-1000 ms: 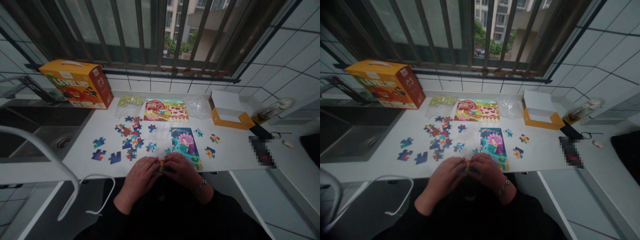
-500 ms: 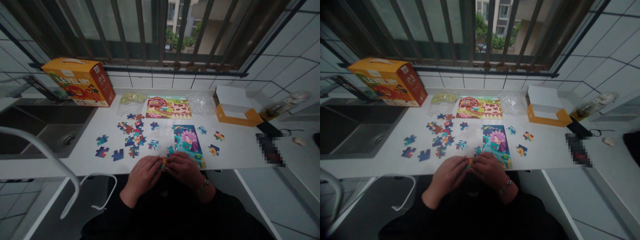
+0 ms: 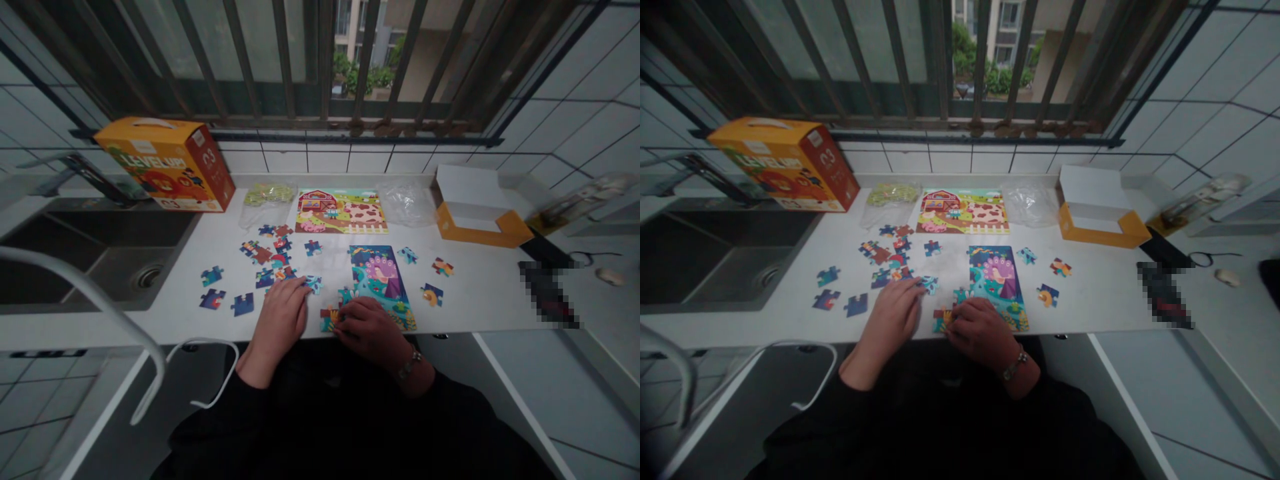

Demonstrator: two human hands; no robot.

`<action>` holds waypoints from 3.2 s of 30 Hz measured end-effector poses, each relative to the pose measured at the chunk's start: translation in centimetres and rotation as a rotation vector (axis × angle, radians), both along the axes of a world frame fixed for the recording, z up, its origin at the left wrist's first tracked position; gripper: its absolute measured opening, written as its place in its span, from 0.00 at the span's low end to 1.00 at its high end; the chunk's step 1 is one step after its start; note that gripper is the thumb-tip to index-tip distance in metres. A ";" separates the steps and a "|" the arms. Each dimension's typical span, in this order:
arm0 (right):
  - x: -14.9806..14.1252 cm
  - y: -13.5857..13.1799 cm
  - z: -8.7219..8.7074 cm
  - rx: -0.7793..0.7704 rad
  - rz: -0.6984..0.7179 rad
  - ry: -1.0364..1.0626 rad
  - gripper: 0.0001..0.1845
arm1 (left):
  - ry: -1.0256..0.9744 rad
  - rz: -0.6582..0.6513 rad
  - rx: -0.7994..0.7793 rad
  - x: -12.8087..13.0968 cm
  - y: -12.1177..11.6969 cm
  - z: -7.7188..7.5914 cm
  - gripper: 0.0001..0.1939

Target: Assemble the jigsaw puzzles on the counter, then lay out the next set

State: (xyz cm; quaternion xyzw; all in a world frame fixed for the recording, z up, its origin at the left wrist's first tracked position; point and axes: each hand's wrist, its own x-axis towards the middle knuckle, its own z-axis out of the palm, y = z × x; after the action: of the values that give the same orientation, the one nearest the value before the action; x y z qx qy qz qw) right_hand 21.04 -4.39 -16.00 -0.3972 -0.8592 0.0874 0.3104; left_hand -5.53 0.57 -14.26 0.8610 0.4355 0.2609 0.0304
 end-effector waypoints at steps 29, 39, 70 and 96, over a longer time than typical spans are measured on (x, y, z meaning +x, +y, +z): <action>-0.3 -0.4 0.5 0.015 -0.036 0.026 0.06 | 0.146 0.065 -0.207 0.4 0.7 1.9 0.19; -0.3 -0.4 0.7 0.024 -0.038 0.007 0.05 | 0.160 0.173 -0.263 -1.6 -1.9 2.7 0.23; -0.2 -0.3 -0.1 0.001 -0.042 0.004 0.04 | 0.103 -0.008 -0.244 -7.6 -3.2 1.9 0.19; -0.5 -0.4 0.7 0.034 -0.071 -0.006 0.07 | -0.023 -0.172 -0.346 -3.4 -3.1 2.0 0.15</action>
State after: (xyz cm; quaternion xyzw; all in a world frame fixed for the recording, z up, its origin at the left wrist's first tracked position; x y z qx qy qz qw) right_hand 20.58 -4.80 -15.34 -0.4225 -0.8468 0.0607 0.3174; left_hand -8.90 -2.56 -12.30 0.8741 0.3982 0.1883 0.2050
